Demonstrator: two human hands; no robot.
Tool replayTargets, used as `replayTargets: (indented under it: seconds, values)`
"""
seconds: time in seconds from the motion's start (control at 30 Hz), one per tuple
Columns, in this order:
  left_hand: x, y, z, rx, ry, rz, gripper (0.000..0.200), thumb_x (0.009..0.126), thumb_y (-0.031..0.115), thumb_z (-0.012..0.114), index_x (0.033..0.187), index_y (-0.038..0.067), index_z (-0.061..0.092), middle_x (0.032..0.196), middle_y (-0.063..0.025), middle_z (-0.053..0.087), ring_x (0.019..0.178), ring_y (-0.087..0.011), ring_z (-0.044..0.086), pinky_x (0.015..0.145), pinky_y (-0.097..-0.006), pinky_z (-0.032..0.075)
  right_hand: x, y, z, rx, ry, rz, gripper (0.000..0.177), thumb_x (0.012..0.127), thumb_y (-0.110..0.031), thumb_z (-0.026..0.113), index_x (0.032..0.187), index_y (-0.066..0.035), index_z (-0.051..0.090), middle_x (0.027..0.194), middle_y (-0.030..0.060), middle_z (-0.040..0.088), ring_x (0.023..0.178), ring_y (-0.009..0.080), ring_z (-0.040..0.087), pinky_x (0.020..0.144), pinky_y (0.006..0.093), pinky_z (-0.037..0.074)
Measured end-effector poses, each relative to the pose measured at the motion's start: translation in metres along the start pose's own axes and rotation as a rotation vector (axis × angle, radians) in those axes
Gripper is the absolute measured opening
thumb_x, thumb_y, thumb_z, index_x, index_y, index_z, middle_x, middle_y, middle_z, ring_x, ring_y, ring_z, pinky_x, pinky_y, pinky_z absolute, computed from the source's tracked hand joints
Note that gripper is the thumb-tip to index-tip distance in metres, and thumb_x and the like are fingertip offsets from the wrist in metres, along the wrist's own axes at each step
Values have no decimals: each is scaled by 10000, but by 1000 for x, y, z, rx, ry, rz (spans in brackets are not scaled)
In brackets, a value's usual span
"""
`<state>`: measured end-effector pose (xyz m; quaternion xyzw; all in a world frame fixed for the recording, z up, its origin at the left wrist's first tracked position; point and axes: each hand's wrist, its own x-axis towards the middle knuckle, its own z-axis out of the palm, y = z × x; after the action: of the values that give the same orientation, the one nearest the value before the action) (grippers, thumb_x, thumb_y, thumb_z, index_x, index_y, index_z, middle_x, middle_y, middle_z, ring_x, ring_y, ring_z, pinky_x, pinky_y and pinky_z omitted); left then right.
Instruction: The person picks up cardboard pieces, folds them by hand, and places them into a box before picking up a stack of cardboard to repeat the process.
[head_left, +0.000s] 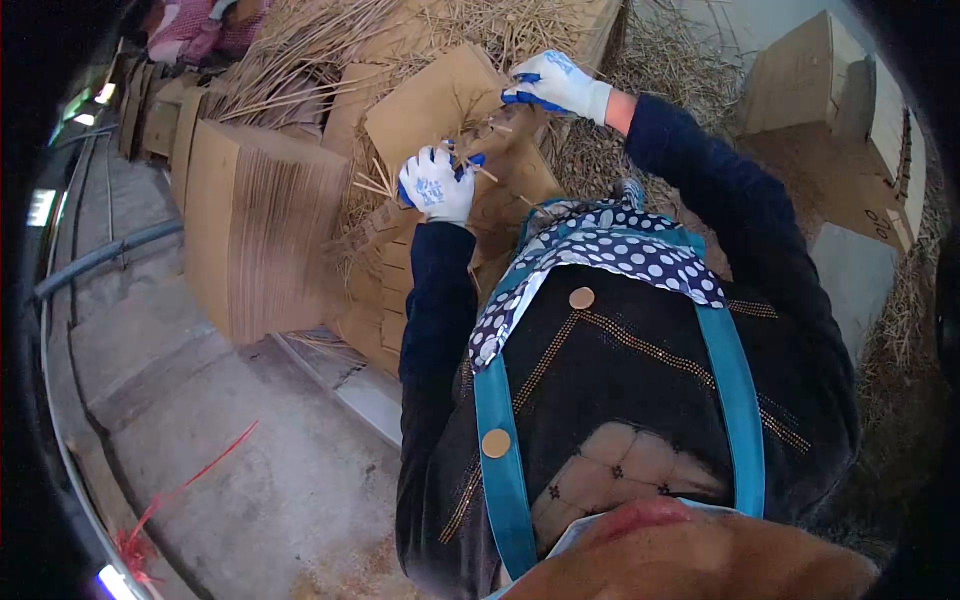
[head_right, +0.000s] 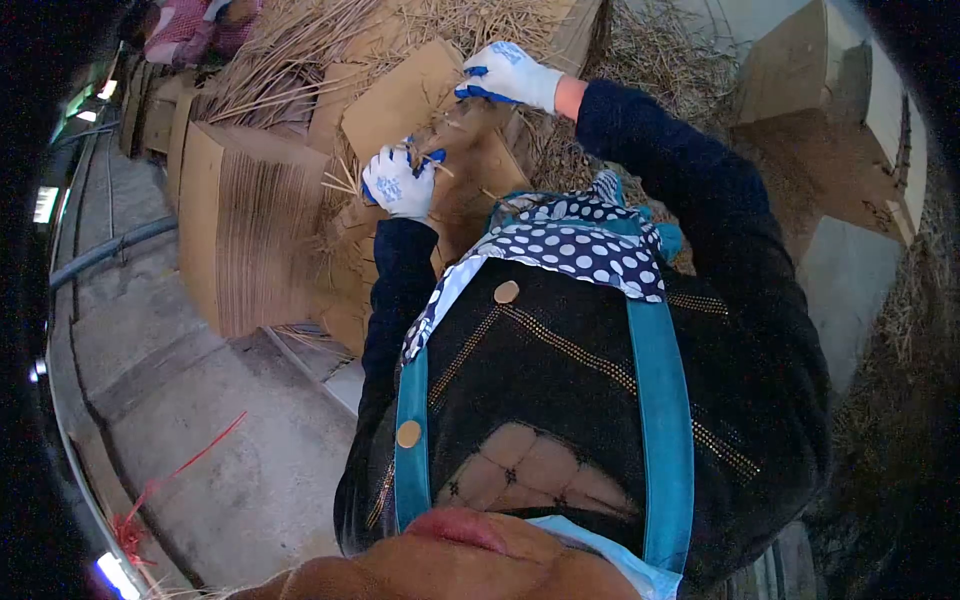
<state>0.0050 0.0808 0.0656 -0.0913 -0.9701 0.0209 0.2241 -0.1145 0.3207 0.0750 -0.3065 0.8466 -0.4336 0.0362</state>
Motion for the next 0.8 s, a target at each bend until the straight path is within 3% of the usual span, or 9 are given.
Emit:
replayTargets:
  seconds: [0.07, 0.17, 0.3, 0.4, 0.53, 0.6, 0.67, 0.73, 0.8]
  values:
    - [4, -1, 0, 3, -30, 3, 436, 625, 412, 719, 879, 77, 605, 892, -111, 576, 857, -310, 532, 753, -434, 383, -3, 0, -2, -92, -58, 22, 370, 810, -366, 643, 949, -23, 662, 794, 144, 652, 757, 268, 633, 692, 344, 485]
    - [7, -6, -3, 3, -85, -24, 469, 622, 421, 725, 906, 71, 596, 946, -125, 581, 900, -315, 529, 800, -446, 381, -17, 17, 13, 865, 25, -97, 697, 805, -345, 680, 1368, -78, 367, 1325, 104, 477, 1219, 217, 446, 984, 323, 383]
    - [13, 2, -29, -71, -41, 31, 649, 653, 413, 743, 1168, 70, 549, 1201, -183, 515, 1141, -356, 453, 954, -503, 336, -47, 25, 49, 339, 98, 59, 824, 694, -368, 764, 1362, -88, 372, 1287, 146, 503, 1210, 292, 460, 979, 363, 382]
    - [-7, -13, -81, -170, 161, 1, 769, 707, 342, 748, 1339, 71, 402, 1369, -221, 352, 1258, -391, 342, 1029, -530, 277, -34, 44, 77, 393, 81, 281, 747, 686, -341, 766, 1301, -68, 443, 1189, 171, 568, 1127, 307, 529, 932, 367, 417]
    - [-57, -51, -89, -84, 736, -460, 717, 815, 198, 681, 1383, 29, 278, 1431, -217, 241, 1291, -354, 315, 1039, -462, 316, -32, 74, 91, 539, 157, 191, 698, 679, -295, 776, 1247, -11, 486, 1159, 170, 589, 1043, 275, 579, 895, 356, 447]
    - [-87, -81, -60, -593, 907, -895, 648, 833, 92, 637, 1375, 27, 287, 1408, -185, 312, 1268, -307, 368, 1033, -428, 332, -31, 88, 101, 523, 167, 161, 714, 681, -292, 776, 1261, -10, 470, 1144, 155, 591, 1094, 275, 551, 944, 337, 422]
    - [-129, -133, -17, -1007, 798, -1101, 663, 802, -53, 558, 1392, 58, 277, 1406, -144, 332, 1230, -258, 397, 984, -374, 369, -31, 82, 92, 394, 136, 28, 703, 724, -25, 718, 1329, 15, 362, 1190, 101, 556, 1070, 178, 543, 917, 297, 454]
    - [-156, -166, 19, -1303, 568, -1190, 647, 767, -117, 513, 1367, 52, 341, 1334, -135, 429, 1139, -232, 470, 930, -319, 402, -30, 80, 95, 282, 203, -85, 741, 725, -10, 717, 1351, 6, 320, 1175, 91, 562, 1032, 171, 563, 882, 291, 478]
    - [-134, -160, 13, -1122, 328, -1103, 619, 763, -108, 498, 1350, 51, 383, 1264, -114, 496, 1100, -212, 500, 914, -305, 414, -27, 91, 107, 535, 79, 258, 730, 735, -6, 711, 1351, 1, 317, 1145, 94, 579, 980, 167, 587, 831, 283, 502]
